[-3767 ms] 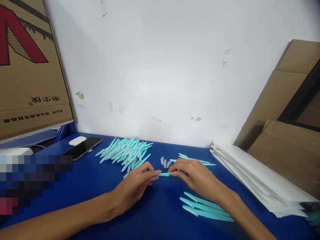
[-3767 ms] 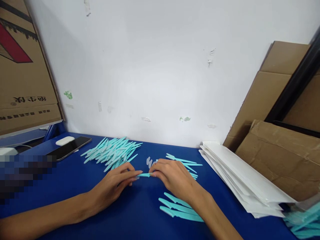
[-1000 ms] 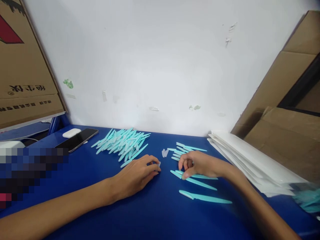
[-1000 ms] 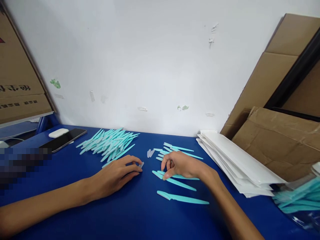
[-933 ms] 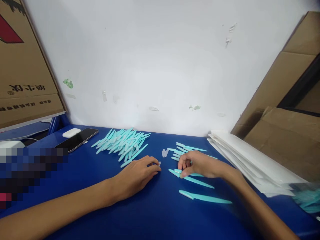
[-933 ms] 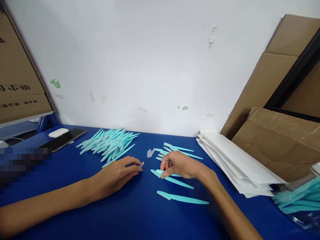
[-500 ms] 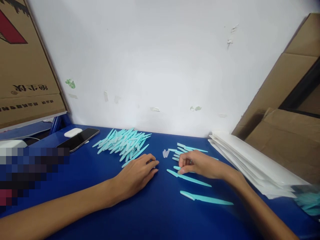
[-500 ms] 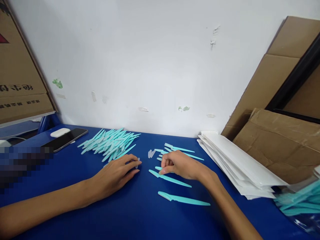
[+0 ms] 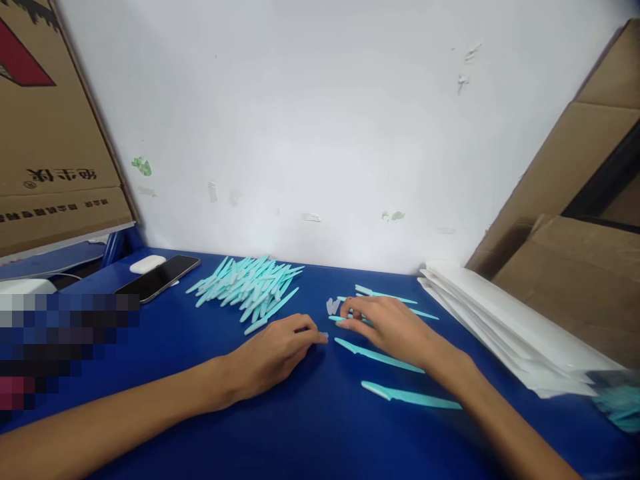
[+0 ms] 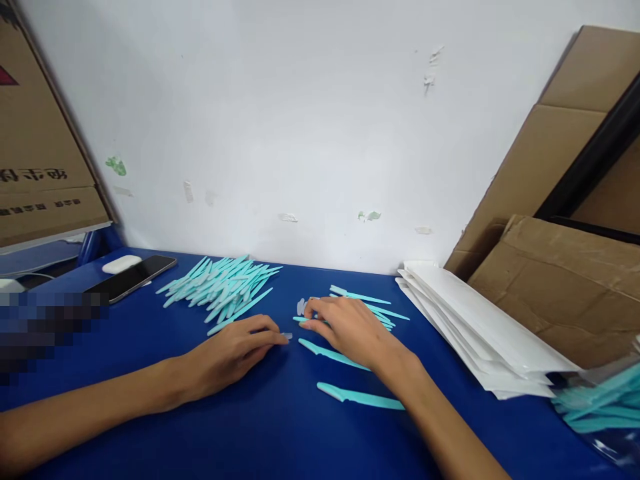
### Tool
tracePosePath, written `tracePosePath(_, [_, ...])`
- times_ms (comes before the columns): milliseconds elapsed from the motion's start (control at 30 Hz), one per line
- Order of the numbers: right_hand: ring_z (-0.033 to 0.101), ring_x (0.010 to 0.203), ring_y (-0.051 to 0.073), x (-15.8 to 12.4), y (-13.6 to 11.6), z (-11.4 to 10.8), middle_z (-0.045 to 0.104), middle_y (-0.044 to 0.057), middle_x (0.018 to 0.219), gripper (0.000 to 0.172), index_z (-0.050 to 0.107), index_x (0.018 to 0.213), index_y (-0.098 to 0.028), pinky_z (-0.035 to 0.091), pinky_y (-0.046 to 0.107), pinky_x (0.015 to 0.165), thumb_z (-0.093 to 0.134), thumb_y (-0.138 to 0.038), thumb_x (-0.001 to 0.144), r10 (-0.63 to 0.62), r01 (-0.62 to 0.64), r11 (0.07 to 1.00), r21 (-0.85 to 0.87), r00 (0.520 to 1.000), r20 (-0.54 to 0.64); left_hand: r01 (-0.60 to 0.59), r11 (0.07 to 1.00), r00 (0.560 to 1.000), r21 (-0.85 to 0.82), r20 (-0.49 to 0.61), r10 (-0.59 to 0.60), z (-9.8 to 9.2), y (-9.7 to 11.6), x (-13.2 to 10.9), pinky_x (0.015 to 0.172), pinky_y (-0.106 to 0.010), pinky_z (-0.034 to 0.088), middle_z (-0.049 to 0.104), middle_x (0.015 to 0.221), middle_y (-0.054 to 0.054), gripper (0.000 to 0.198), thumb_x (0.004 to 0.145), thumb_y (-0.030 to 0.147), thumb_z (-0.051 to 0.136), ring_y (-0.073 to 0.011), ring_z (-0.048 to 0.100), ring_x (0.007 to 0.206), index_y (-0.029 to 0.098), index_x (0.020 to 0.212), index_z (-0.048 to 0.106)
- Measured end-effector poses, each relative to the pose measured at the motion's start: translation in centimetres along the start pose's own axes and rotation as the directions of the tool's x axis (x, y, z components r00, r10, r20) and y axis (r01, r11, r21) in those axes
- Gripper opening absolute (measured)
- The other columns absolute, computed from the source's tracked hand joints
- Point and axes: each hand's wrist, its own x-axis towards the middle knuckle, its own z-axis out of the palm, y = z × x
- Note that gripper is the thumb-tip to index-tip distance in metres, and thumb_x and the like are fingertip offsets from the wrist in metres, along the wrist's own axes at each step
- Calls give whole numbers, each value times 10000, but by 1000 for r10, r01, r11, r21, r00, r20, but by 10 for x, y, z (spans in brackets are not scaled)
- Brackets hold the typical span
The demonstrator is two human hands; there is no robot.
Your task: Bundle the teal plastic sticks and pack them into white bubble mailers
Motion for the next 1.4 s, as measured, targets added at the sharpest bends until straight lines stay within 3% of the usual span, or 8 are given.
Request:
tracePosePath(233, [645,782,188,0,-6,1,711,6,912,240,659,1000,-262,368,283,634,510,-449,999,-50,50,999,-10,999,13,139,990,986,-17,-88,-140,-2,8,2,825,-265,493,531,1149,-50,287,994,94,392,-133,587,928,247,1196,525])
tracePosePath(467, [629,719,164,2,-7,9,710,4,894,217,664,962,-252,348,275,606,516,-405,1003,-86,86,996,-38,996,13,89,995,982,-37,-166,-94,-6,12,1,841,-259,488,518,1107,-45,221,1003,105,391,-129,566,941,234,1124,524])
tracePosePath(700, [655,843,180,1,-16,15,706,20,1030,219,630,1128,-271,465,292,744,571,-416,975,-117,124,986,113,991,-63,38,995,963,-87,-265,-60,-8,13,3,810,-251,489,528,1056,-44,193,997,114,449,-128,561,934,228,1092,573])
tracePosePath(833, [663,1004,212,0,-18,22,680,51,1192,295,575,1267,-290,500,324,842,562,-370,984,-158,172,976,135,981,-108,147,978,938,-149,-294,-186,-6,8,5,744,-261,510,595,1032,-45,128,992,206,514,-133,579,840,225,1077,607])
tracePosePath(967, [657,1059,214,0,-17,22,654,49,1267,391,489,1379,-325,514,335,872,550,-337,993,-164,181,972,150,979,-123,248,959,918,-140,-283,-278,-3,5,5,654,-241,497,683,870,-8,159,976,310,574,-123,599,689,230,1084,658])
tracePosePath(1133, [677,972,212,-1,-23,21,688,54,1179,402,505,1373,-330,523,326,827,570,-369,979,-161,176,975,137,980,-114,137,981,947,-140,-272,-171,-1,5,2,630,-212,489,737,862,-15,174,982,302,567,-117,652,680,217,1053,702])
tracePosePath(1233, [676,898,196,-1,-28,23,704,43,1100,390,525,1356,-319,520,303,770,586,-346,972,-184,199,969,146,977,-111,41,988,951,-147,-299,-84,1,4,-1,600,-190,479,714,732,6,162,977,264,576,-102,648,612,205,1058,704])
tracePosePath(1400, [678,924,202,0,-29,26,698,57,1131,414,507,1376,-312,521,324,807,583,-363,972,-208,225,965,132,970,-129,96,988,958,-124,-260,-126,1,6,-1,588,-192,464,720,777,13,166,979,266,571,-94,626,599,226,1078,698])
